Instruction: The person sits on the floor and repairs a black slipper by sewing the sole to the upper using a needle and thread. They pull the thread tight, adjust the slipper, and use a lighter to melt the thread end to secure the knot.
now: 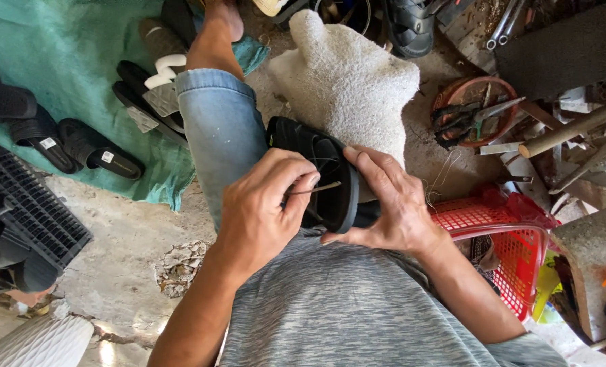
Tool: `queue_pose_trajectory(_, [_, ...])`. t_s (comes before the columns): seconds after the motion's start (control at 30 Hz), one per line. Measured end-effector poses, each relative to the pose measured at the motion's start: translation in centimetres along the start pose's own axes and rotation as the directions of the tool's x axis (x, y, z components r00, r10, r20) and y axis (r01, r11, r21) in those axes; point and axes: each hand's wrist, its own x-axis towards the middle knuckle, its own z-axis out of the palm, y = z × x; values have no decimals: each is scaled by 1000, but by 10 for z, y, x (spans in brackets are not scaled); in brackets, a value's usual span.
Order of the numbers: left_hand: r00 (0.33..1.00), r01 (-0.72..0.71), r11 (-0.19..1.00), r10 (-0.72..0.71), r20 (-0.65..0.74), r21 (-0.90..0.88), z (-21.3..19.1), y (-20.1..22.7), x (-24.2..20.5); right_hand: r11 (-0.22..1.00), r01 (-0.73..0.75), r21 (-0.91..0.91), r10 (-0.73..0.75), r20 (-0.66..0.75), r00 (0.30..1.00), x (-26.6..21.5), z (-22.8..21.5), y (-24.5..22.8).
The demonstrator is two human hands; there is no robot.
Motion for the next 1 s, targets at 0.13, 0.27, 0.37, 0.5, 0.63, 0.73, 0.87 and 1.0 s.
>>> queue_pose_trajectory(0.13, [987, 158, 927, -135, 90, -339, 15, -8, -18, 998, -13, -57, 19, 117, 993, -8, -15, 7])
queue_pose_trajectory(0.27, [968, 251, 836, -228, 107, -487, 31, -1, -32, 998, -12, -64, 28, 249, 968, -10, -31, 10])
queue_pose_trajectory(0.37, [968, 248, 834, -236, 87, -493, 41, 3, -37, 967, -230, 107, 177, 368, 913, -27, -47, 28])
queue_pose_trajectory(0.5, [971, 233, 861, -232, 59, -452, 47, 4, -40, 832, -518, 198, 427, 368, 826, -52, -54, 73])
queue_pose_trajectory(0.63, [975, 212, 884, -221, 28, -416, 52, 5, -40, 813, -577, 74, 566, 130, 814, -85, -51, 121])
queue_pose_trajectory(0.73, [977, 200, 900, -211, 16, -387, 56, 4, -42, 762, -638, 116, 639, 32, 769, -122, -53, 152])
queue_pose_trajectory(0.87, [982, 184, 921, -190, 16, -343, 52, 4, -40, 631, -481, 608, 689, -155, 708, -115, -33, 132])
queue_pose_trajectory(1.0, [981, 191, 911, -185, 51, -367, 46, 3, -39, 275, -220, 936, 670, -23, 742, -64, -57, 67])
